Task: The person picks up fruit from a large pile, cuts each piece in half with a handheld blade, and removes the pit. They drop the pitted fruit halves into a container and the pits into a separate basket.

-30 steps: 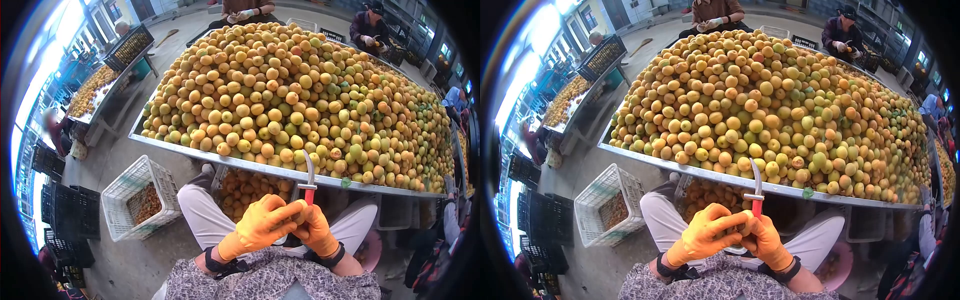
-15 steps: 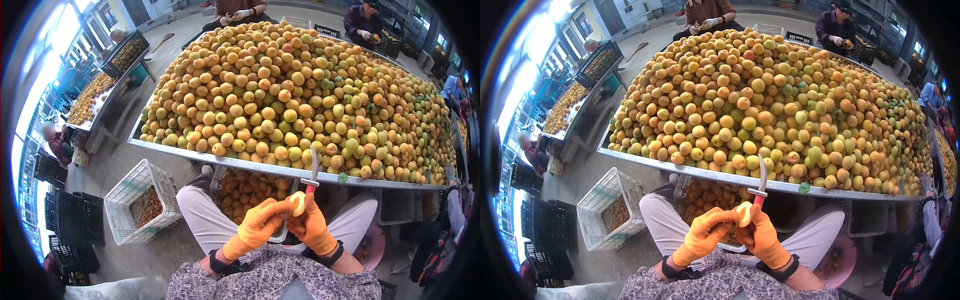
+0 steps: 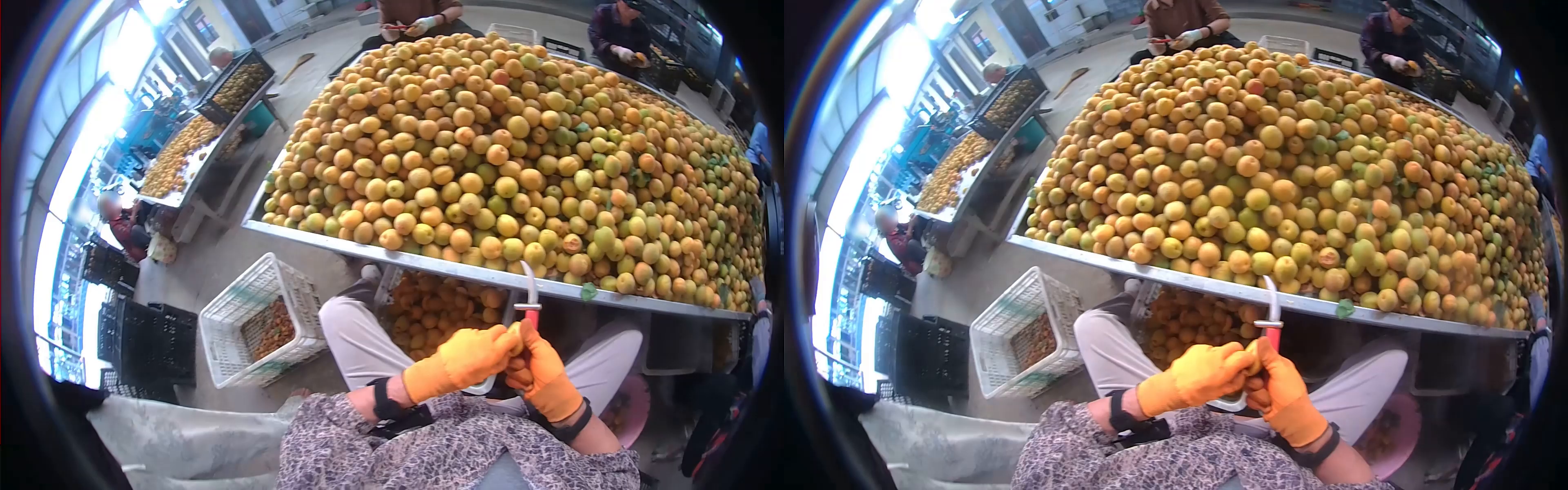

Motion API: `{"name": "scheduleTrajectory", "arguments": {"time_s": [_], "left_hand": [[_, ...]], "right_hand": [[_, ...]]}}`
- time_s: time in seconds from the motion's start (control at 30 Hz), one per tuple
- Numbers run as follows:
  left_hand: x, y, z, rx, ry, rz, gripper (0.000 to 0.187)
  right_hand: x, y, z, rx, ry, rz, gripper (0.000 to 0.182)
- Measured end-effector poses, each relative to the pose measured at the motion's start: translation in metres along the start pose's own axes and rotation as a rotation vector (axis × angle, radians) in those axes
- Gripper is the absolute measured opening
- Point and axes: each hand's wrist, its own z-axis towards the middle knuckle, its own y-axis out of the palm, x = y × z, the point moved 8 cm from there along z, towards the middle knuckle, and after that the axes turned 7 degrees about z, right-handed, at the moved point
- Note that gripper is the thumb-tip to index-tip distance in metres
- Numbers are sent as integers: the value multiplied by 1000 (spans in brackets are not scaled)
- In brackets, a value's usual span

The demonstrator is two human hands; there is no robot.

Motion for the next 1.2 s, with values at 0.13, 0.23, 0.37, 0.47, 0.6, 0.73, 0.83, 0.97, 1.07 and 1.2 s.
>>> {"name": "scheduleTrajectory", "arguments": {"time_s": [0.13,0.23,0.37,0.47,0.6,0.73,0.83,0.97,1.07,1.2], "left_hand": [[-8,20,11,-195,-138,-185,26],[-14,32,19,-63,-129,-268,19],[-68,52,36,355,-316,-772,17],[-58,98,48,48,-639,-1175,21],[-46,173,73,-75,-848,-1332,19],[-30,178,79,-50,-587,-1206,25],[-14,166,81,-47,-280,-974,31],[7,161,77,-47,88,-638,38],[-2,150,63,-366,-57,-761,50],[-13,88,21,-313,-115,-554,47]], "right_hand": [[4,-17,-5,104,8,-8,45],[-3,-33,-4,147,-52,-25,44],[-39,-33,-30,214,-346,-176,46],[-84,-20,-66,108,-851,-292,56],[-112,12,-102,115,-1214,-504,69],[-99,31,-60,-4,-1070,-583,57],[-94,55,-35,-9,-956,-749,61],[-99,31,-34,65,-944,-519,53],[-101,13,-32,115,-968,-469,44],[-109,0,-38,114,-1012,-382,37]]}}
